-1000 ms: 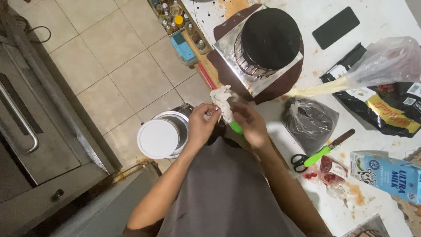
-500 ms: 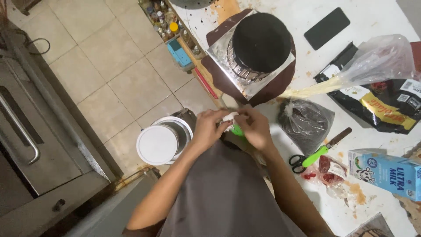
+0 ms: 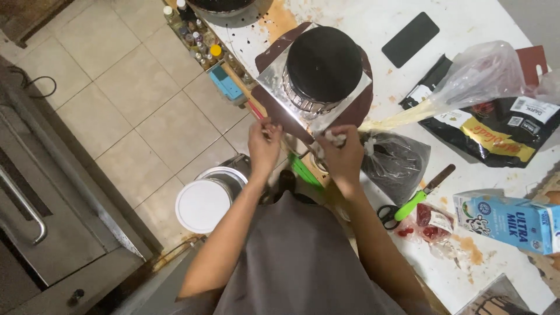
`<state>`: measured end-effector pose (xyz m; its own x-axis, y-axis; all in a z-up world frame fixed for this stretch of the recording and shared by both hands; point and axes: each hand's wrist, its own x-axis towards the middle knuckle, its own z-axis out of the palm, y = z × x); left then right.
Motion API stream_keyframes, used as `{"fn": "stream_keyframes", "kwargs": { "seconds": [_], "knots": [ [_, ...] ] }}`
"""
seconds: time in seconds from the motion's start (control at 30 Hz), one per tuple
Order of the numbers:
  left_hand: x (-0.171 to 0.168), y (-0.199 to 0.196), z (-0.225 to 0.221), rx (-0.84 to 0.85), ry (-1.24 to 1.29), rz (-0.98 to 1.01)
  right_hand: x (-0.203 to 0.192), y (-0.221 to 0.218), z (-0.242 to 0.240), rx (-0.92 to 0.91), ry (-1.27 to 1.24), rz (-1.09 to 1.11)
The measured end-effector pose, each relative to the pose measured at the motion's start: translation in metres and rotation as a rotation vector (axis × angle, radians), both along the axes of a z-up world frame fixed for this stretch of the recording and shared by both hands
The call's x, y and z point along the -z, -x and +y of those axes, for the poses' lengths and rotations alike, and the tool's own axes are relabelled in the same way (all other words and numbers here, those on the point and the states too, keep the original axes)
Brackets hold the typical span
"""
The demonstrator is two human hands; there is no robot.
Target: Smoothing chocolate glaze on a cake using a knife and cleaning the cake board with a cloth.
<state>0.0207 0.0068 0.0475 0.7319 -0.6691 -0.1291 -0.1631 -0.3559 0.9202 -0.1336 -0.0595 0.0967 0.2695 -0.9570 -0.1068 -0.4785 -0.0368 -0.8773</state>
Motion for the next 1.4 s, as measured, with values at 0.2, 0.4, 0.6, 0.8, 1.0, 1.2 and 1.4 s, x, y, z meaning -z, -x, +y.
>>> {"fn": "stream_keyframes", "kwargs": {
  "seconds": [0.2,0.4,0.6,0.8,1.0,1.2,1.4],
  "knots": [
    [0.033,-0.017,-0.027,-0.168,0.107,0.519,0.059,-0.005,-0.039,-0.066,0.565,-0.026],
    [0.045,-0.014,-0.03,-0.167,0.192,0.571,0.041,-0.001,-0.019,-0.225,0.87,0.302],
    [0.039,-0.003,-0.02,-0.015,0.068,0.628,0.018,0.012,-0.027,-0.063,0.426,0.049],
    [0.009,-0.011,-0.033,-0.084,0.104,0.662,0.062,0.017,-0.05,-0.072,0.764,0.172],
    [0.008,-0.002,-0.031,-0.139,0.098,0.624,0.076,0.018,-0.039,-0.2,0.915,0.406],
    [-0.004,0.0,-0.033,-0.123,0.061,0.541,0.08,0.008,-0.033,-0.259,0.936,0.482],
    [0.016,0.0,-0.031,-0.134,0.067,0.519,0.074,-0.001,-0.027,-0.3,0.957,0.383]
  ]
}}
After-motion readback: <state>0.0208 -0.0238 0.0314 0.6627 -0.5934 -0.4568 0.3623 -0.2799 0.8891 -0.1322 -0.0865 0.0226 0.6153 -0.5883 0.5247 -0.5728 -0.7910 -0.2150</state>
